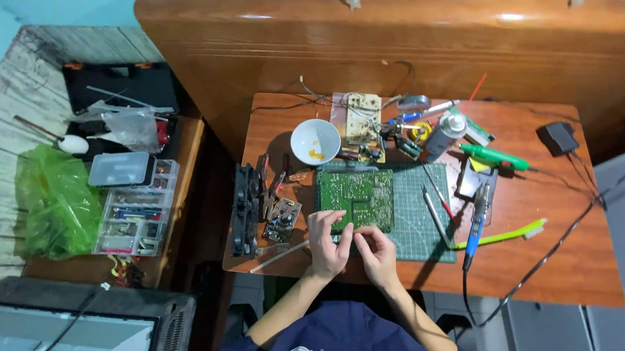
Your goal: Soldering electronic components onto a circuit board using a soldering iron on a workbench.
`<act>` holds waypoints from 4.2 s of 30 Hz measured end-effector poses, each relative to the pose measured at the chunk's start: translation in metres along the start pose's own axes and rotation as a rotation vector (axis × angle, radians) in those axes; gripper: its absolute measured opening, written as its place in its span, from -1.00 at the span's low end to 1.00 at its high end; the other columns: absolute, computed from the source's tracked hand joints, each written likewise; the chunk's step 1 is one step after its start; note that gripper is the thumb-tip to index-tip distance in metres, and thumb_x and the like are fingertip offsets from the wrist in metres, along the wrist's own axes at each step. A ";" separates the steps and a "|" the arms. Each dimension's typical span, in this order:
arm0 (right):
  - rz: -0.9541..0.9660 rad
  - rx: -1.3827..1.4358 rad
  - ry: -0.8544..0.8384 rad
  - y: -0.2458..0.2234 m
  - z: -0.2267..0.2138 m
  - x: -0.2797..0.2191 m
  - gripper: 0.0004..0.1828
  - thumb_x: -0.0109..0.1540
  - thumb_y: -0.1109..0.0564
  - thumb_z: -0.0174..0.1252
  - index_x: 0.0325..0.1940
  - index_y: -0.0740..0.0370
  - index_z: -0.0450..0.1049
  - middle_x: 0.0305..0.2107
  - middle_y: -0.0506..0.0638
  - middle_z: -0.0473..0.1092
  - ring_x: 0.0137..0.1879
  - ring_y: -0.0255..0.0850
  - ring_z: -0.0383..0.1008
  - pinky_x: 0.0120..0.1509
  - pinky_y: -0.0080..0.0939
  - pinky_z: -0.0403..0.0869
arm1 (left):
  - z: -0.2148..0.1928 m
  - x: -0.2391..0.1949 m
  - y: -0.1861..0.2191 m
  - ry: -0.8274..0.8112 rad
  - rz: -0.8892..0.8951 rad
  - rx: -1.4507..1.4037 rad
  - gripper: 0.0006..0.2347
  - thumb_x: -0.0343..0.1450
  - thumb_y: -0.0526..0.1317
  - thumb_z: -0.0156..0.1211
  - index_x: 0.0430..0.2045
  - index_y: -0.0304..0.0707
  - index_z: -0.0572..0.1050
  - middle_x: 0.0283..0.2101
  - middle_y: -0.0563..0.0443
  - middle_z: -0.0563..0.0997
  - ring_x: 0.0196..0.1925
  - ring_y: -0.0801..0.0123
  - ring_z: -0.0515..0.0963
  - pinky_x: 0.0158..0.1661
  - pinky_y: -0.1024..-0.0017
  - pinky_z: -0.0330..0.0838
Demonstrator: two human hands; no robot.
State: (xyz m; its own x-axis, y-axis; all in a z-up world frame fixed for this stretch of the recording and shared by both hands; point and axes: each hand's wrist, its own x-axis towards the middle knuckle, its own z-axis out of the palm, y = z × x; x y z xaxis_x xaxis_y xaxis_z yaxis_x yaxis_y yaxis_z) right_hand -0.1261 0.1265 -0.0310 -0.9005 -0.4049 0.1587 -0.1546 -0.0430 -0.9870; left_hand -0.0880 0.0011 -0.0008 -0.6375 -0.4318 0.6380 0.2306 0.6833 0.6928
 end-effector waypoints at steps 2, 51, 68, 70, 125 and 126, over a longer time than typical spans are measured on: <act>-0.011 -0.055 0.009 0.001 0.003 -0.001 -0.90 0.28 0.18 0.11 -0.25 0.25 0.50 -0.43 -0.08 0.45 -0.36 -0.39 0.41 -0.25 -0.42 0.41 | -0.005 -0.002 -0.001 -0.019 0.023 0.000 -0.81 0.46 -0.20 0.09 -0.13 -0.28 0.47 -0.18 -0.04 0.52 -0.13 0.20 0.48 -0.05 0.28 0.30; -0.001 -0.222 -0.146 0.012 -0.008 -0.007 -0.91 0.23 0.13 0.20 -0.35 0.09 0.58 -0.82 -0.09 0.41 -0.67 -0.32 0.32 -0.50 -0.34 0.36 | -0.014 -0.050 -0.035 0.231 0.061 0.146 -0.45 0.53 0.18 -0.42 -0.27 -0.08 0.64 -0.23 0.09 0.47 -0.05 0.15 0.43 0.11 0.13 0.27; -0.132 -0.281 -0.104 0.003 -0.002 -0.020 -0.92 0.25 0.11 0.20 -0.30 0.09 0.58 -0.71 -0.09 0.46 -0.59 -0.27 0.39 -0.44 -0.29 0.37 | -0.016 -0.044 -0.024 -0.003 0.008 0.068 -0.59 0.54 0.09 -0.20 0.04 -0.16 0.48 0.02 -0.15 0.48 0.26 -0.24 0.34 0.21 -0.15 0.16; -0.136 -0.280 -0.094 0.003 -0.003 -0.020 -0.92 0.25 0.12 0.19 -0.29 0.10 0.58 -0.70 -0.08 0.46 -0.58 -0.27 0.40 -0.44 -0.28 0.38 | -0.015 -0.042 -0.022 -0.032 -0.002 0.050 -0.59 0.54 0.08 -0.20 0.08 -0.18 0.45 0.04 -0.21 0.46 0.29 -0.33 0.30 0.22 -0.22 0.13; -0.246 -0.352 0.243 0.003 -0.030 -0.022 -0.56 0.24 0.16 0.27 0.16 0.18 0.32 0.16 0.18 0.18 0.31 0.07 0.27 0.30 -0.06 0.32 | -0.017 -0.050 -0.020 -0.075 -0.178 0.039 -0.75 0.47 -0.15 0.13 0.00 -0.17 0.48 -0.06 -0.12 0.47 0.09 -0.08 0.54 0.05 -0.01 0.43; -0.250 -0.353 0.248 0.004 -0.030 -0.022 -0.56 0.23 0.16 0.27 0.16 0.19 0.32 0.15 0.17 0.19 0.31 0.05 0.27 0.29 -0.09 0.33 | -0.018 -0.048 -0.019 -0.075 -0.186 0.028 -0.76 0.48 -0.14 0.12 0.00 -0.16 0.49 -0.07 -0.11 0.46 0.04 -0.04 0.57 0.03 -0.01 0.45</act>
State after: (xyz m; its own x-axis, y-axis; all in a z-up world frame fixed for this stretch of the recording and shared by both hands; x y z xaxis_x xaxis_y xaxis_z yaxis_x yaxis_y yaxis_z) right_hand -0.1188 0.1630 -0.0378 -0.8811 -0.1905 0.4329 -0.4679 0.2183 -0.8564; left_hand -0.0486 -0.0014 -0.0385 -0.7205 -0.5079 0.4722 0.0837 0.6122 0.7862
